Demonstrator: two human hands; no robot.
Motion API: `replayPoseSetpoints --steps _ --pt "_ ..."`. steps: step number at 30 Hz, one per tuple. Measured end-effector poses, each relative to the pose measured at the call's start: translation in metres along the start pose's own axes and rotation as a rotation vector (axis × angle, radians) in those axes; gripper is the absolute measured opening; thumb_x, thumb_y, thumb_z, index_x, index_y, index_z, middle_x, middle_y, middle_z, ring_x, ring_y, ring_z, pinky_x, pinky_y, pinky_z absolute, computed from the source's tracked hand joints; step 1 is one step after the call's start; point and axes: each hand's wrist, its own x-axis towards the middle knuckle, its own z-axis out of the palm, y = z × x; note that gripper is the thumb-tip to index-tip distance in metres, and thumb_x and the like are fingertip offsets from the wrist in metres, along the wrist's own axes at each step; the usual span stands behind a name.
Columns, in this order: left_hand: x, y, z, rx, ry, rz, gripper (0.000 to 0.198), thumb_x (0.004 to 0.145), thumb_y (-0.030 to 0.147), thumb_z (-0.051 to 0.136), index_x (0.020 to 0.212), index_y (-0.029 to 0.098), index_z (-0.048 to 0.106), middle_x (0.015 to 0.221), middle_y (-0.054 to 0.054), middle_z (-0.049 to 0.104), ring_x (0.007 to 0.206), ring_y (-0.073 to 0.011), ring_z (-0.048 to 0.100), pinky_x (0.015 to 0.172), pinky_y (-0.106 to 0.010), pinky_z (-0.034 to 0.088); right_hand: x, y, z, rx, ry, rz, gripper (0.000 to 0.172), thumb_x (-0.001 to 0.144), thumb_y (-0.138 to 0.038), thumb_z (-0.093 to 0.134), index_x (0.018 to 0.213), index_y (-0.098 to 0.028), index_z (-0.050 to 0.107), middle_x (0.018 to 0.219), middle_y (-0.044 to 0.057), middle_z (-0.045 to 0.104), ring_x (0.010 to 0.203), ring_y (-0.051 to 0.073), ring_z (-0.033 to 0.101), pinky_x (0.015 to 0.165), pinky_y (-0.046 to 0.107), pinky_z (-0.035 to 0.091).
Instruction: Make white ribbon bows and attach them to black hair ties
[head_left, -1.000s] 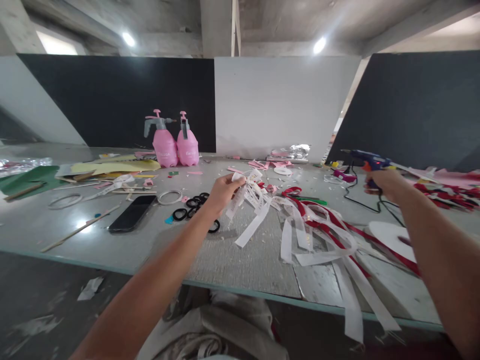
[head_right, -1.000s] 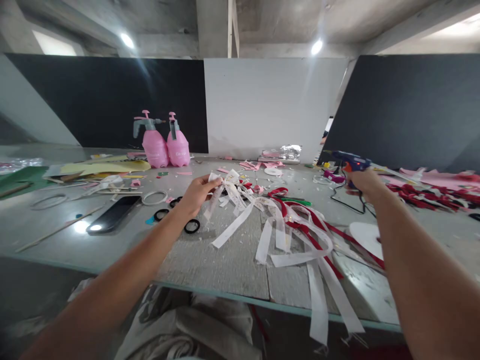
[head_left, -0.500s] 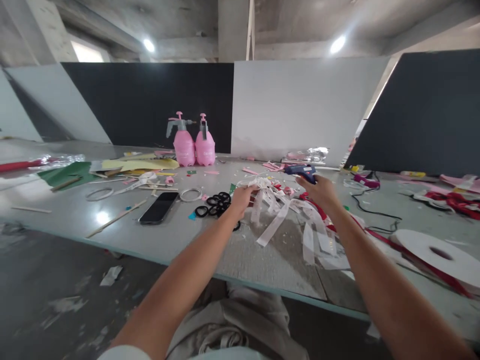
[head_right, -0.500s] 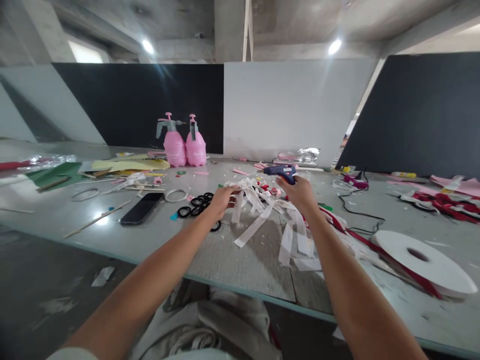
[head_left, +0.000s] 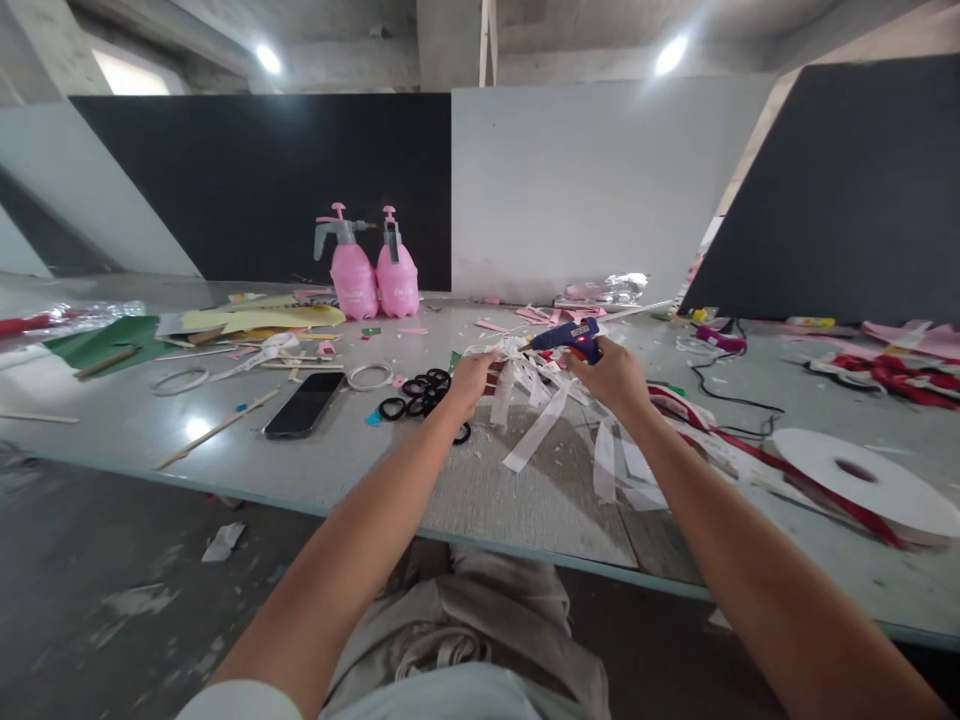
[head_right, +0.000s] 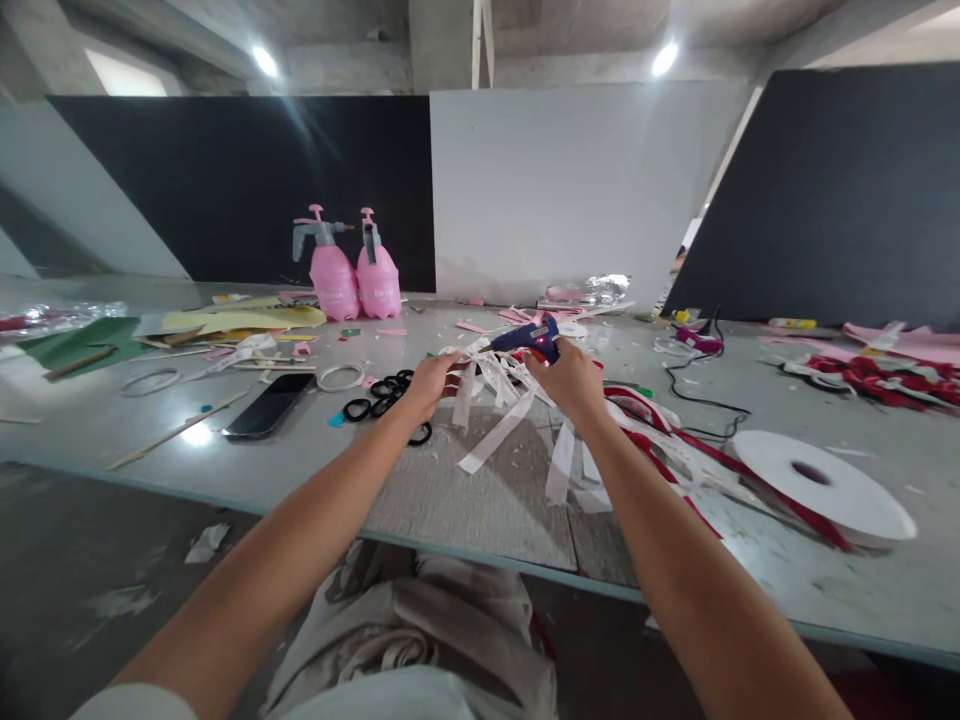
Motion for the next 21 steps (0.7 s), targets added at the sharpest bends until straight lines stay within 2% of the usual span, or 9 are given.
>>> replayPoseSetpoints --steps 7,21 --pt "0.0007 -0.0022 0.0007 0.084 0.061 0.075 0.033 0.079 0.043 0.057 0.083 0.013 0.07 0.089 -0.01 0.071 0.053 -0.0102 0.054 0.049 -0.023 0.044 -0.0018 0.0017 0.0027 0.007 -0.038 -0.016 0.037 0.075 -0.052 0.056 0.088 -0.018 0.063 0.077 0.01 0.067 0.066 0.021 0.055 0.057 0.028 0.033" --pt "0.0007 -0.0028 0.0009 0.077 0.043 0.101 0.031 0.08 0.042 0.056 0.083 0.014 0.069 0.088 -0.008 0.069 0.051 -0.0089 0.053 0.049 -0.022 0.043 0.0001 0.0046 0.0051 0.005 -0.025 -0.102 0.034 0.077 -0.05 0.056 0.085 -0.018 0.063 0.072 0.008 0.065 0.062 0.019 0.053 0.055 0.028 0.03"
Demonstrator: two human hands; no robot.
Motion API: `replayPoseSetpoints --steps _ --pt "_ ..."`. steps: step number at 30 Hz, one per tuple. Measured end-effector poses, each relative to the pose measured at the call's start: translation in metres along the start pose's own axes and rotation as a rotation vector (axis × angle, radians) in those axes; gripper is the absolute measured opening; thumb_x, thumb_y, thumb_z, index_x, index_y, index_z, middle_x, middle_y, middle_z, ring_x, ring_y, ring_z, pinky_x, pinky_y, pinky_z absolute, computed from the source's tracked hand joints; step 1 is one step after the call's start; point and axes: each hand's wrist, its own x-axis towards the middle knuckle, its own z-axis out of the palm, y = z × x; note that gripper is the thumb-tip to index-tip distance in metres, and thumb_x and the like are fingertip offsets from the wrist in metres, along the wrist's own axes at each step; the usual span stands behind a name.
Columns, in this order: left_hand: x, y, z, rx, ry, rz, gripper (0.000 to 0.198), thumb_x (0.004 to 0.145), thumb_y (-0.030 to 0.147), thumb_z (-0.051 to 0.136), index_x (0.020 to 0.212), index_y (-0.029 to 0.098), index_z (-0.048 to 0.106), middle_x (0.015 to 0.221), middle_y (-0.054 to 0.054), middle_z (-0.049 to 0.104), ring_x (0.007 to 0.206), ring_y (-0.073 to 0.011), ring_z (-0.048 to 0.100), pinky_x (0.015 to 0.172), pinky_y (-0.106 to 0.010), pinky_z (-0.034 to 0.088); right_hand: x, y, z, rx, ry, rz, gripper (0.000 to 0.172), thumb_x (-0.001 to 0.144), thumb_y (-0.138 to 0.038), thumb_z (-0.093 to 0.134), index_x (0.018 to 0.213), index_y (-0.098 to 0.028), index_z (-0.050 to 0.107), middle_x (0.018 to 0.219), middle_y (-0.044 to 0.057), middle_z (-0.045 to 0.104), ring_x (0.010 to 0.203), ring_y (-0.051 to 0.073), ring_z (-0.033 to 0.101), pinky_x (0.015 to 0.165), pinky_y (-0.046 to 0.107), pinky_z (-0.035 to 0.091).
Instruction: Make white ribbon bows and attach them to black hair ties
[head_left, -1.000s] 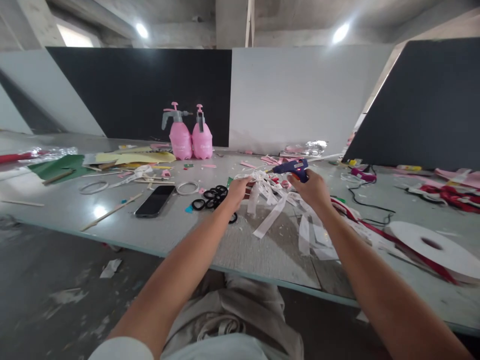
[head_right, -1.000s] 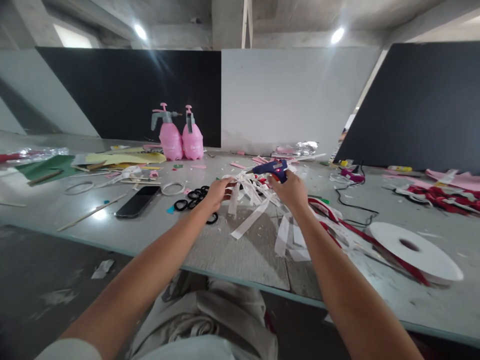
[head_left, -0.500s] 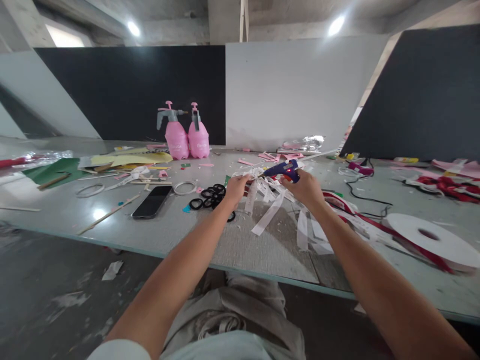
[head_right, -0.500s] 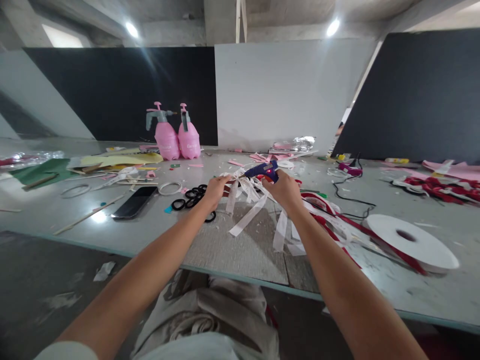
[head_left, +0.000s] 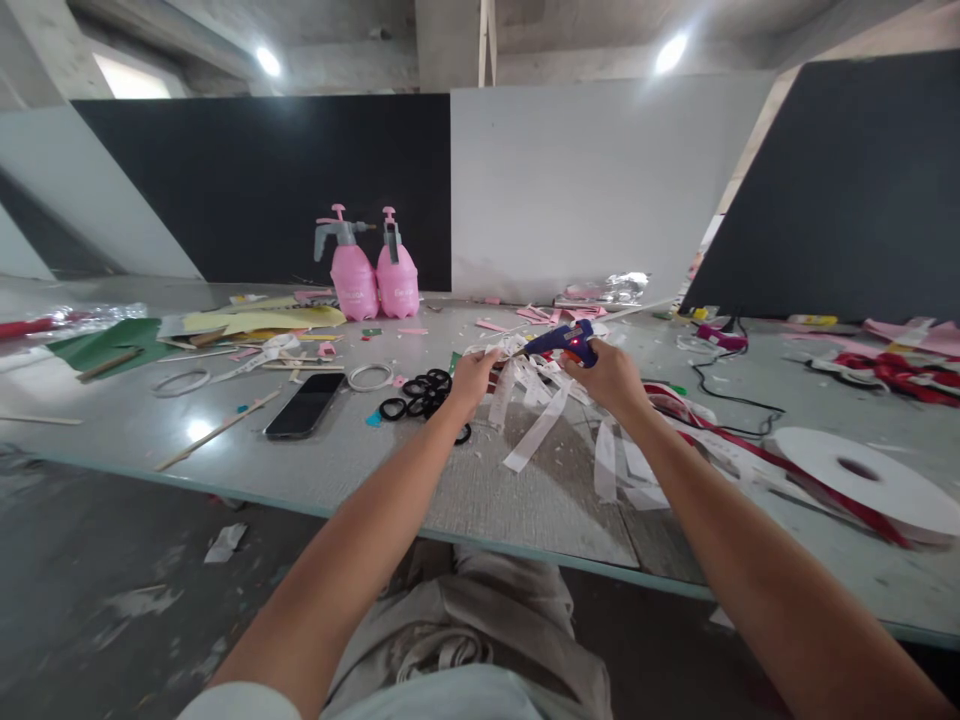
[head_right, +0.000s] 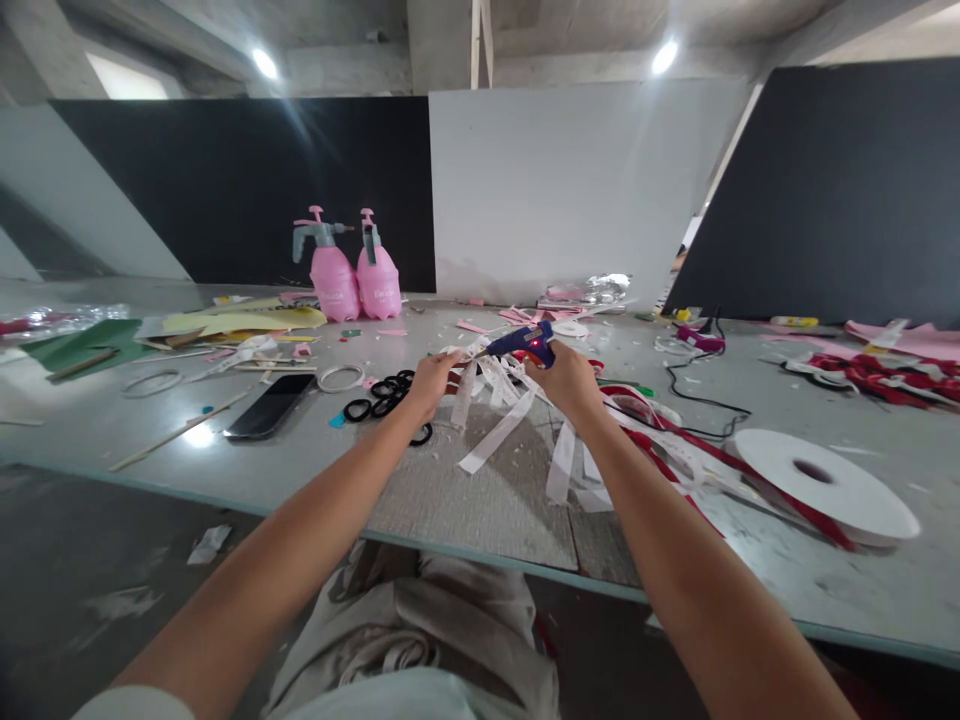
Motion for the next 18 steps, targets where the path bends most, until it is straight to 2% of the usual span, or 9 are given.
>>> replayPoseSetpoints --steps 12,18 --pt "0.0023 -0.0048 -0.0019 -0.002 -0.027 0.033 0.034 0.082 0.044 0.057 0.088 0.013 0.068 0.089 -0.009 0.069 0.055 -0.0101 0.055 0.049 -0.022 0.045 0.0011 0.0005 -0.0005 0.017 -0.015 -0.013 0.034 0.079 -0.049 0.055 0.086 -0.017 0.062 0.071 0.007 0.064 0.061 0.018 0.052 0.055 0.027 0.03" --pt "0.0018 -0.0042 -0.0028 -0.023 -0.027 0.035 0.035 0.081 0.046 0.059 0.091 0.013 0.069 0.092 -0.01 0.069 0.056 -0.0092 0.054 0.049 -0.021 0.044 0.0029 0.0032 0.0004 -0.002 -0.035 -0.022 0.036 0.08 -0.05 0.054 0.088 -0.016 0.063 0.074 0.01 0.066 0.065 0.021 0.056 0.056 0.027 0.03"
